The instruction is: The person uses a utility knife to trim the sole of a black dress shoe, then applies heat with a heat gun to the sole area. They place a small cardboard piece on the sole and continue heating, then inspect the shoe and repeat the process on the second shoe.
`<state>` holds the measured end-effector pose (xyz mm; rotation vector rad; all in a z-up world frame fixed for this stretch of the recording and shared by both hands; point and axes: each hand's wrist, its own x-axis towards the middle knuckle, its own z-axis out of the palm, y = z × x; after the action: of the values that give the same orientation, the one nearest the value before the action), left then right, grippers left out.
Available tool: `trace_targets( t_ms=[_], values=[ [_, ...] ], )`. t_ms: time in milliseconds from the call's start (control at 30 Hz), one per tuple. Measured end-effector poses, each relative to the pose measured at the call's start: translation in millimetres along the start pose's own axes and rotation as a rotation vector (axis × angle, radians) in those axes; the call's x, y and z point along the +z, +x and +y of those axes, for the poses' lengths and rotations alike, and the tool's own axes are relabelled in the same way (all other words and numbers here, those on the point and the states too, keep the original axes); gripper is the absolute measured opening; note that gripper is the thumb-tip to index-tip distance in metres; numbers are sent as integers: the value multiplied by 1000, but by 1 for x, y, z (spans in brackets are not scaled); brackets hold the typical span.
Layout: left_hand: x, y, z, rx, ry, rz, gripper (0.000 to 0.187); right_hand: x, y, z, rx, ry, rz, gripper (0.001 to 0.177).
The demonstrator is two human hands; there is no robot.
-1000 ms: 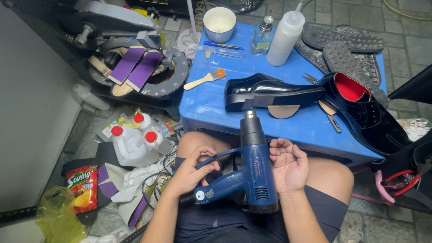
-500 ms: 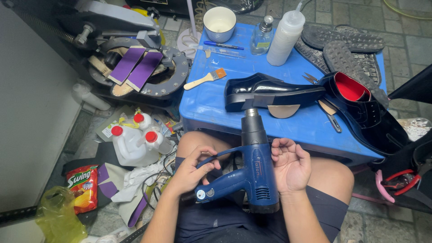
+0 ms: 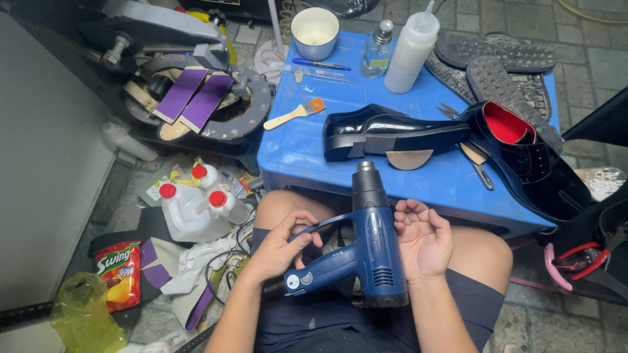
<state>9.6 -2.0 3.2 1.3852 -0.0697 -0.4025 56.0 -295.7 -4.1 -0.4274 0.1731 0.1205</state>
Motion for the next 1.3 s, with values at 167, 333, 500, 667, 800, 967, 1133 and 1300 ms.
trace_targets(
  t_ms=[167, 333, 500, 667, 800, 967, 1133, 1300],
  values=[
    [3, 0, 5, -40, 34, 14, 31, 1, 1, -2, 3, -34, 46, 37],
    [3, 0, 4, -71, 55, 22, 31, 3, 0, -2, 6, -53, 92, 36],
    [-1, 2, -2, -54, 54, 13, 32, 4, 1, 0, 28, -61, 70, 33],
    [-6, -3, -5, -38, 70, 33, 33, 6, 3, 5, 39, -73, 54, 33],
    [-9, -6, -3, -34, 14, 29, 33, 7, 2, 7, 54, -40, 34, 32],
    [8, 7, -2, -20, 58, -12, 32, -5, -9, -13, -3, -28, 65, 32],
    [36, 29, 6, -33, 58, -89, 29, -26, -19, -45, -73, 1, 72, 32],
    [60, 44, 21, -71, 130, -116, 27, -38, -23, -71, -130, -27, 133, 33]
  ],
)
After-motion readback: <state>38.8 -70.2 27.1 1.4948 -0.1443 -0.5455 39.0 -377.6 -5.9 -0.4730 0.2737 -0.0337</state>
